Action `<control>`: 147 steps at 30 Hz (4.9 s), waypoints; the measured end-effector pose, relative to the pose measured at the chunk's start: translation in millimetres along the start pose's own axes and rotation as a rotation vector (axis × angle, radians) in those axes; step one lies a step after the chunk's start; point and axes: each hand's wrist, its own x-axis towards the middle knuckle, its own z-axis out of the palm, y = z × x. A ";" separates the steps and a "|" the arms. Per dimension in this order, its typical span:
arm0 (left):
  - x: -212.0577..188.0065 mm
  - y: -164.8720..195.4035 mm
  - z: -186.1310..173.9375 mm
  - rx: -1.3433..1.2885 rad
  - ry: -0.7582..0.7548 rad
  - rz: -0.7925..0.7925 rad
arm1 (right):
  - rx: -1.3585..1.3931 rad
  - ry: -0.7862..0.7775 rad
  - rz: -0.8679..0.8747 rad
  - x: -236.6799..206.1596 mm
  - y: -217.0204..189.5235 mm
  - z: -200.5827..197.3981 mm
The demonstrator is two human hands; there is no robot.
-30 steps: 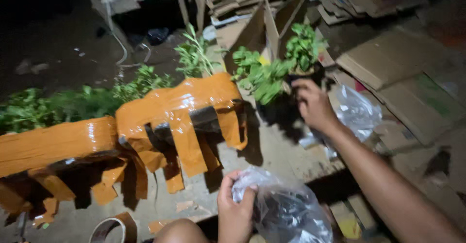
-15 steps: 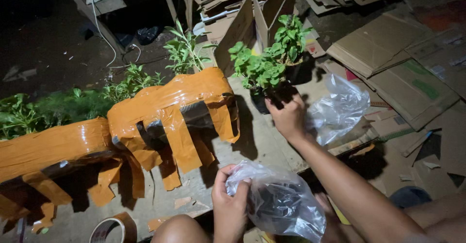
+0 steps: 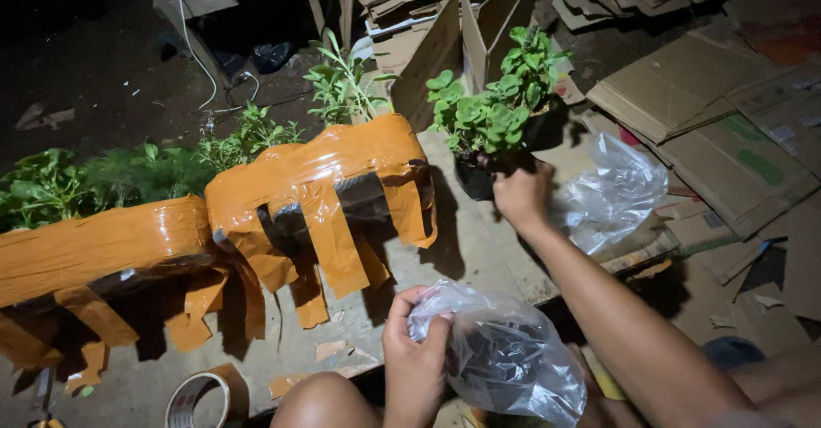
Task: The person sits on the floor at a low bench and packages small potted seedlings one at a time. They pull plastic bags from a bundle, wrap a bag around a plant pot, then tear strips of orange tape by hand and wrap the tape around the bagged pot to secure it, setting the finished pot on the bench.
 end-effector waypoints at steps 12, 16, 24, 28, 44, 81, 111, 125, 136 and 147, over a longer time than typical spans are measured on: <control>1.6 -6.0 6.4 0.021 0.002 0.084 | 0.769 0.016 0.382 30.7 71.4 -42.3; 1.5 -5.6 9.3 0.079 0.087 -0.084 | 1.777 0.483 1.095 114.1 150.9 -124.8; 5.5 -1.9 20.1 0.082 0.040 0.049 | 0.634 -0.218 0.630 71.2 43.9 -101.0; 10.5 -2.7 13.5 0.042 0.090 -0.057 | -0.051 -0.441 -0.091 44.5 3.6 -91.8; -0.2 11.3 27.3 0.343 0.185 0.305 | -0.455 -0.602 0.054 37.1 -26.2 -31.3; 33.8 53.2 144.2 -0.166 -0.090 0.045 | 0.832 -0.592 0.535 125.2 -64.4 -355.1; 15.2 -37.9 101.1 -0.113 -0.044 -0.036 | -0.097 -0.990 0.356 32.9 -60.5 -219.6; 51.0 -85.1 61.2 -0.669 -0.029 -0.240 | -0.103 -0.883 -0.210 -50.7 -2.1 -103.8; 64.4 -65.9 52.7 -0.542 -0.038 -0.161 | 1.170 -0.977 0.711 -53.3 63.1 -115.9; 101.4 -119.1 38.9 0.236 0.153 0.143 | 0.996 -0.532 0.924 -69.6 59.4 -121.1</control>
